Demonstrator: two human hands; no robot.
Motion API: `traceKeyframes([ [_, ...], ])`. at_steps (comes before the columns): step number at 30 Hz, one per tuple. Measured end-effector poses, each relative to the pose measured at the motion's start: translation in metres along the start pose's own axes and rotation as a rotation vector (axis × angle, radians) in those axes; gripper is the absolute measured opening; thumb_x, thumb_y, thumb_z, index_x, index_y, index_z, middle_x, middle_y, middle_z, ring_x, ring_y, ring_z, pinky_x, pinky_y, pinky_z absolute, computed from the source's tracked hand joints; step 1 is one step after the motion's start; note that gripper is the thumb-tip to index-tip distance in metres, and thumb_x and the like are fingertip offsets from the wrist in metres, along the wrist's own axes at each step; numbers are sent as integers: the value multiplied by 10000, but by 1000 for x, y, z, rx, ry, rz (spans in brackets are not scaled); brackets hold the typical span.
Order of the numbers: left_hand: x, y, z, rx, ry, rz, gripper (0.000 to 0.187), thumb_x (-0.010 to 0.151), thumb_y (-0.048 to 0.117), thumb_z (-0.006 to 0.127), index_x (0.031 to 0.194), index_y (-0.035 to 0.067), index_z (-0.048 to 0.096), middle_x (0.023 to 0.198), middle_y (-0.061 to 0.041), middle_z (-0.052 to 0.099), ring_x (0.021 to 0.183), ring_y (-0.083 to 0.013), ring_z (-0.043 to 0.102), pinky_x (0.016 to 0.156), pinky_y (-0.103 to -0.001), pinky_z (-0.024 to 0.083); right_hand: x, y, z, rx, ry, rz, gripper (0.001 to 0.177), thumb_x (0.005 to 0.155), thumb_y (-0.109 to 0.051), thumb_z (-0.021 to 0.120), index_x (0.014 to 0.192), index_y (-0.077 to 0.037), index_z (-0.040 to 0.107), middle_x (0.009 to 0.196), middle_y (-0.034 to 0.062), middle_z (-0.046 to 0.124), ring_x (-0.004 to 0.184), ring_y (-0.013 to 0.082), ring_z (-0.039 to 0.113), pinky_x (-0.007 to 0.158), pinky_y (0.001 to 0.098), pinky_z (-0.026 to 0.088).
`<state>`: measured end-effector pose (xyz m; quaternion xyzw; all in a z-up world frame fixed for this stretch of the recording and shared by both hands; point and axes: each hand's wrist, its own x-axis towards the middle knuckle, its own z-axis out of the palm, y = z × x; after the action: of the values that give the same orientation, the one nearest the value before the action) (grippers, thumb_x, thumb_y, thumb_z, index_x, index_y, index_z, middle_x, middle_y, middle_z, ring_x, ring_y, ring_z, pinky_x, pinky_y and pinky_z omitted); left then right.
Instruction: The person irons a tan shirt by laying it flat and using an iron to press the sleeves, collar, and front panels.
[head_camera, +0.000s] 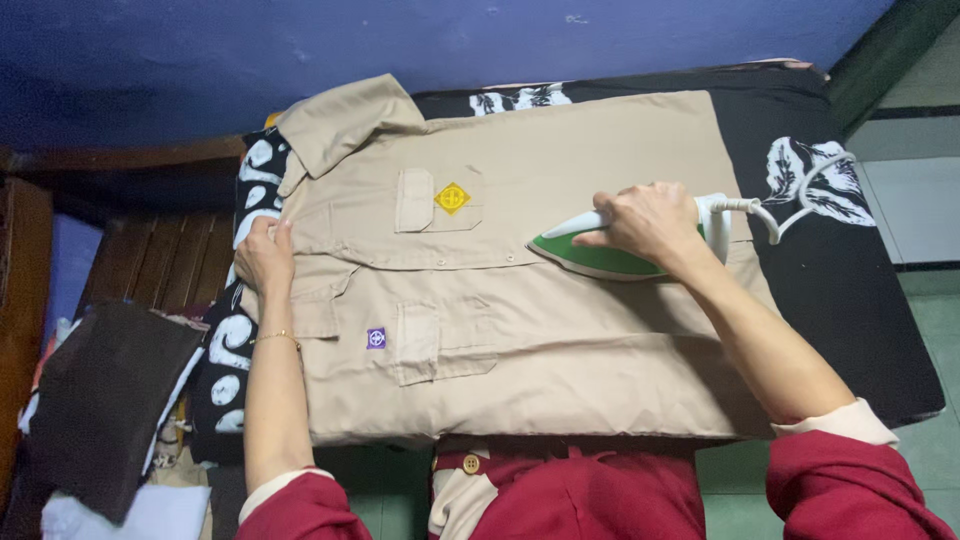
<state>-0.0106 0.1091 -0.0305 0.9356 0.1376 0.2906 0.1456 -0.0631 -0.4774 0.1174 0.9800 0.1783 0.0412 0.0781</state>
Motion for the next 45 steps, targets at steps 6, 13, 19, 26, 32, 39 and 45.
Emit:
traceKeyframes([
  [6,3,12,-14,-5,-6,61,238,913,345,746,1011,130,713,987,-216,737,934,-443,687,787,-546,512,21,12,2,-19,-30,147,705,787,-844,592,988,-183,732,705,100,722,629,276,741,485,412,539],
  [13,-13,59,-68,34,-369,-240,487,905,321,750,1315,113,589,1092,-254,714,1074,-456,657,899,-594,481,52,2,-5,-49,-66,-6,708,716,-883,578,982,-252,759,754,85,754,720,296,748,574,426,552],
  [19,-22,43,-22,-855,-278,-484,394,902,143,750,1239,-7,612,1036,-139,709,840,-215,737,701,-340,641,88,-18,-9,60,1,119,750,701,-907,587,1006,-245,762,755,137,751,711,332,738,572,459,543],
  [26,-34,16,19,-1219,-300,-501,316,931,33,690,1229,-40,616,949,-85,667,726,-153,702,649,-282,617,132,-98,-4,164,111,-140,711,749,-843,643,969,-173,740,795,128,740,761,344,735,646,477,556],
  [32,-35,16,15,-1259,-292,-473,314,945,18,682,1246,-54,632,925,-97,674,746,-136,699,688,-256,608,186,-148,-6,285,129,-345,471,823,-584,699,1021,-158,731,905,152,750,840,364,719,697,498,554],
  [39,-33,13,8,-1304,-385,-554,290,948,48,674,1225,-30,637,884,-65,696,720,-120,691,679,-229,599,170,-165,-30,261,48,-391,441,840,-602,677,1084,-240,741,968,137,722,856,377,712,702,506,560],
  [45,-31,6,18,-1271,-350,-592,191,951,38,693,1127,-30,716,801,-35,690,624,-84,627,547,-203,476,162,-187,-23,227,142,-343,414,879,-553,678,1059,-184,733,1004,116,712,814,362,724,657,502,561],
])
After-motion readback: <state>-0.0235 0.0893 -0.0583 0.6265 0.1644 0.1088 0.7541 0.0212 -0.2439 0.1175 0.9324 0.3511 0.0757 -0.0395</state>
